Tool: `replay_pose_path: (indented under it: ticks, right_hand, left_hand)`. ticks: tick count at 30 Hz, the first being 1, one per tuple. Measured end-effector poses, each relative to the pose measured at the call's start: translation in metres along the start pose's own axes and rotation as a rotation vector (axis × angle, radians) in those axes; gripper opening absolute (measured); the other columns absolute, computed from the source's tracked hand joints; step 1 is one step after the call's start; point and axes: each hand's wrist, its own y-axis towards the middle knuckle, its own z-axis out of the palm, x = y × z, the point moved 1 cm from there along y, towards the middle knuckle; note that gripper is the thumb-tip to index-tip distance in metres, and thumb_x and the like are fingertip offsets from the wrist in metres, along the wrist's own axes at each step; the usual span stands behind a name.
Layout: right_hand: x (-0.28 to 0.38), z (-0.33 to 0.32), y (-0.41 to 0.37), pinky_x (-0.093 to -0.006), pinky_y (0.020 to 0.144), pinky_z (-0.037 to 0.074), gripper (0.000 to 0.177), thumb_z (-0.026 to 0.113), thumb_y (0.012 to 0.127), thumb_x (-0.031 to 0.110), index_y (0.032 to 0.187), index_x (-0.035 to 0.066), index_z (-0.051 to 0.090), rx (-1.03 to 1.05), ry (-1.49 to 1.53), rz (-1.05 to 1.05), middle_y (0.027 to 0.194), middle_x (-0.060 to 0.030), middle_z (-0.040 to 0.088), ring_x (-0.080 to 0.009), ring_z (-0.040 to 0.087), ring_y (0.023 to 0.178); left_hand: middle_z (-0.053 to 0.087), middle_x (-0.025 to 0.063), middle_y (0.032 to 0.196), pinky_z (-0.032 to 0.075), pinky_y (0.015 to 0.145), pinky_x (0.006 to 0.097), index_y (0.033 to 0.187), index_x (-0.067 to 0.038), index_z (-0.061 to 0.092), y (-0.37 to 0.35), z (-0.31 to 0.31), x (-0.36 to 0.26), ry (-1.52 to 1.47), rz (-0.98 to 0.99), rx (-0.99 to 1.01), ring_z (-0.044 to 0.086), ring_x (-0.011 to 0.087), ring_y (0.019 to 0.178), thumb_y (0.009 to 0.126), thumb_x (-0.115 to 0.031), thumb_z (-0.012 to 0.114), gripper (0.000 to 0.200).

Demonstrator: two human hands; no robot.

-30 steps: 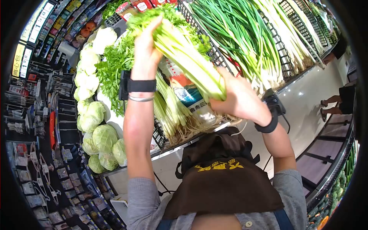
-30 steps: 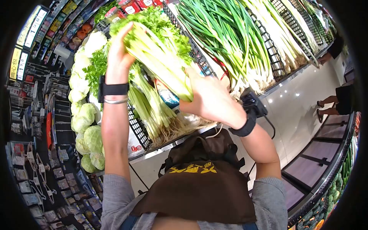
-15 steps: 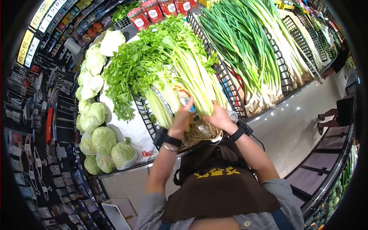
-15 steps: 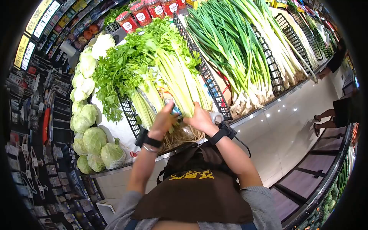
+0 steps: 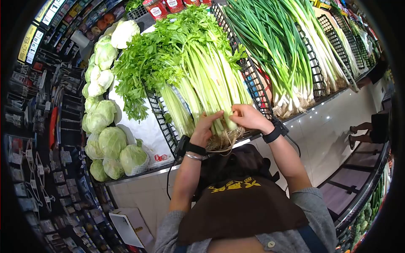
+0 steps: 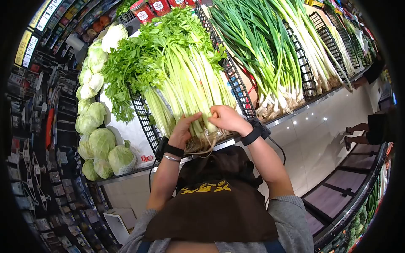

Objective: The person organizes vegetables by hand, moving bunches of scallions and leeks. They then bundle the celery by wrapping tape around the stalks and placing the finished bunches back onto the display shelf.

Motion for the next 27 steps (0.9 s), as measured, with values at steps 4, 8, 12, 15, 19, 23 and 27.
replay_pose_path:
  ticks: [4,8,12,15,19,23,27]
  right_hand:
    - [-0.019,-0.022,-0.007,-0.0375,0.058,0.045,0.024,0.058,0.074,0.02,0.083,-0.002,0.055,-0.161,-0.148,0.06,0.067,-0.0161,0.058,-0.0296,0.058,0.061]
    - [-0.007,-0.01,-0.003,-0.0242,0.047,0.037,0.019,0.06,0.081,0.012,0.091,0.0,0.049,-0.005,0.18,-0.027,0.06,-0.0008,0.052,-0.0082,0.047,0.051]
    - [-0.01,0.006,0.009,-0.0313,0.054,0.044,0.029,0.063,0.077,0.018,0.096,0.001,0.048,-0.032,-0.038,0.003,0.064,-0.0044,0.052,-0.0166,0.053,0.058]
    - [-0.026,0.01,0.007,-0.0408,0.064,0.047,0.037,0.063,0.074,0.023,0.102,0.003,0.05,-0.421,-0.704,0.121,0.078,-0.0159,0.058,-0.031,0.058,0.073]
    - [0.026,0.011,0.004,-0.0359,0.06,0.046,0.029,0.063,0.08,0.029,0.092,0.003,0.058,-0.383,-0.379,-0.111,0.077,-0.0112,0.06,-0.027,0.059,0.067]
    - [0.012,0.046,0.016,-0.0257,0.053,0.042,0.024,0.063,0.081,0.024,0.082,0.001,0.06,0.085,0.271,-0.068,0.064,-0.0057,0.059,-0.0116,0.053,0.057]
    - [0.009,0.052,-0.004,-0.0284,0.051,0.044,0.025,0.063,0.079,0.026,0.076,0.002,0.06,0.116,0.176,-0.033,0.061,-0.0094,0.061,-0.0166,0.059,0.054]
  left_hand:
    - [0.062,0.0077,0.073,0.053,0.056,0.0312,0.083,-0.001,0.058,-0.006,-0.021,-0.013,0.053,-0.019,0.016,0.061,0.0172,0.061,0.072,-0.005,0.072,0.018]
    - [0.062,0.0085,0.073,0.052,0.055,0.0303,0.086,0.0,0.057,-0.007,-0.028,-0.018,0.166,0.078,0.017,0.06,0.0167,0.061,0.071,-0.005,0.073,0.022]
    - [0.063,0.0109,0.078,0.054,0.059,0.0328,0.094,0.003,0.056,-0.011,-0.027,-0.023,0.096,0.03,-0.007,0.063,0.0206,0.066,0.075,-0.001,0.066,0.022]
    - [0.063,0.013,0.081,0.055,0.063,0.0352,0.099,0.005,0.055,-0.019,-0.032,-0.029,-0.042,-0.066,0.057,0.064,0.0235,0.07,0.076,0.002,0.06,0.024]
    - [0.062,0.0159,0.093,0.053,0.071,0.0364,0.107,0.006,0.054,-0.012,-0.044,-0.025,0.016,-0.161,0.168,0.063,0.0261,0.08,0.079,-0.007,0.056,0.031]
    - [0.062,0.0167,0.082,0.055,0.064,0.0372,0.092,0.008,0.057,-0.011,-0.039,-0.024,-0.115,-0.199,0.178,0.064,0.0257,0.07,0.079,-0.008,0.056,0.02]
    - [0.063,0.0158,0.082,0.055,0.062,0.0358,0.09,0.007,0.057,-0.013,-0.039,-0.026,-0.091,-0.203,0.091,0.064,0.0247,0.069,0.079,-0.007,0.055,0.018]
